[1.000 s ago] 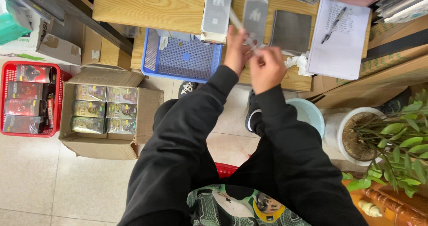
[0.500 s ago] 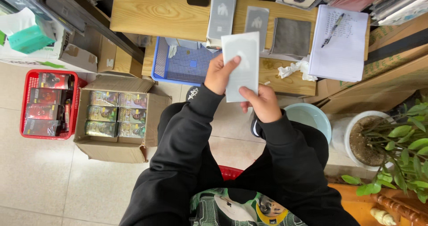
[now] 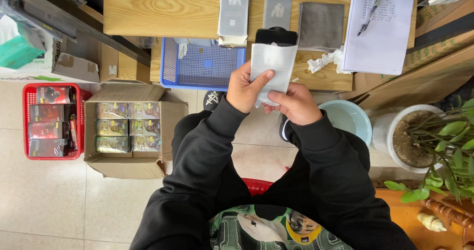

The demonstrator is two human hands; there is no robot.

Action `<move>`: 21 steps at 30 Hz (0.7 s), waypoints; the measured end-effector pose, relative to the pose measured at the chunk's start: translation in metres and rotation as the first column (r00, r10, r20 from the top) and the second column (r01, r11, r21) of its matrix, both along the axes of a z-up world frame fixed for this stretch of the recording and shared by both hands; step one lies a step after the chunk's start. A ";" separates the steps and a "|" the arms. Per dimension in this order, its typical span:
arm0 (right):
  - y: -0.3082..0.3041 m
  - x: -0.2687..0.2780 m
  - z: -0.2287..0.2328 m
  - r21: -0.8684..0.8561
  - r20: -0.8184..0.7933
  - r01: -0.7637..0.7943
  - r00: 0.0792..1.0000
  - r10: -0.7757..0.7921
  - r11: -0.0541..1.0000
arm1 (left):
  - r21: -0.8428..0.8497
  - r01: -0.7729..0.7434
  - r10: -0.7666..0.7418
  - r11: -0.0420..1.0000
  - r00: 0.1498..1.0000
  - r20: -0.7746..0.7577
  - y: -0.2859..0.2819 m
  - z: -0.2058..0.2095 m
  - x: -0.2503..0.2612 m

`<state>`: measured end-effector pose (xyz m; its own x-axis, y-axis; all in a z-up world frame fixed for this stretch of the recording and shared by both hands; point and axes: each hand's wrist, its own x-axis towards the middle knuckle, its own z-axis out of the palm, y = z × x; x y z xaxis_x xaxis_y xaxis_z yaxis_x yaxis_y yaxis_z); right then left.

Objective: The person slides a screen protector into a white protective sleeve, places it on a table, and repeats the process with a second screen protector.

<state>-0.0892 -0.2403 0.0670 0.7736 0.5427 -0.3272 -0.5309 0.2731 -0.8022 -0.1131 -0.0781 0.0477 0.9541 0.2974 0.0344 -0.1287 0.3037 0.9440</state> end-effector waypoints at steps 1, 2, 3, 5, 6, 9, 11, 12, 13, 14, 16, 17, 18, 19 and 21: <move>-0.008 0.004 -0.004 0.003 0.004 0.003 1.000 -0.003 1.000 | 0.003 0.003 -0.003 1.000 1.000 0.004 0.001 0.001 -0.001; -0.016 0.009 -0.008 -0.088 0.128 -0.065 0.989 0.076 0.994 | 0.030 0.007 -0.007 1.000 1.000 -0.001 0.003 0.002 -0.002; -0.024 0.013 -0.013 -0.185 0.241 -0.118 0.957 0.161 0.976 | 0.059 0.011 -0.011 0.998 1.000 -0.006 0.004 0.003 -0.003; -0.036 0.027 -0.004 -0.181 0.273 -0.093 0.952 0.140 0.979 | 0.053 0.025 -0.024 0.998 0.999 -0.022 0.001 0.001 -0.007; -0.043 0.034 0.000 -0.179 0.300 -0.072 0.946 0.124 0.981 | 0.043 0.034 -0.033 0.998 0.999 -0.040 -0.001 -0.001 -0.009; -0.050 0.074 -0.052 0.369 0.378 -0.249 0.920 0.100 0.896 | -0.074 0.176 -0.182 0.982 0.979 -0.092 -0.021 0.004 -0.017; -0.044 0.061 -0.027 0.519 0.316 -0.318 0.934 0.167 0.793 | -0.156 0.242 -0.259 0.957 0.961 -0.098 -0.040 0.013 -0.025; -0.040 0.055 -0.015 0.658 0.266 -0.366 0.931 0.251 0.658 | -0.237 0.297 -0.327 0.925 0.940 -0.098 -0.049 0.017 -0.030; -0.039 0.052 -0.017 0.660 0.266 -0.361 0.932 0.245 0.659 | -0.236 0.302 -0.332 0.924 0.938 -0.099 -0.057 0.012 -0.032; -0.038 0.050 -0.019 0.656 0.297 -0.364 0.930 0.217 0.661 | -0.321 0.328 -0.370 0.889 0.925 -0.080 -0.064 0.007 -0.035; -0.036 0.044 -0.025 0.655 0.326 -0.362 0.927 0.185 0.663 | -0.403 0.352 -0.409 0.845 0.910 -0.061 -0.070 0.042 -0.046; -0.036 0.041 -0.029 0.664 0.325 -0.360 0.928 0.181 0.656 | -0.576 0.362 -0.443 0.733 0.896 0.000 -0.069 0.082 -0.053; -0.036 0.038 -0.033 0.672 0.324 -0.358 0.929 0.177 0.648 | -0.724 0.362 -0.463 0.587 0.884 0.066 -0.068 0.122 -0.060; -0.035 0.038 -0.032 0.675 0.322 -0.354 0.931 0.174 0.647 | -0.724 0.361 -0.466 0.588 0.883 0.062 -0.072 0.084 -0.058; -0.034 0.039 -0.029 0.691 0.352 -0.374 0.922 0.164 0.619 | -0.724 0.678 -0.639 0.124 0.613 0.465 -0.080 0.008 -0.053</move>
<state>-0.0504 -0.2746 0.0375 0.5441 0.7141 0.4404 -0.5078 0.6982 -0.5047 -0.1665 -0.1585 0.0553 0.8005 -0.5466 0.2458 0.5096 0.8366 0.2008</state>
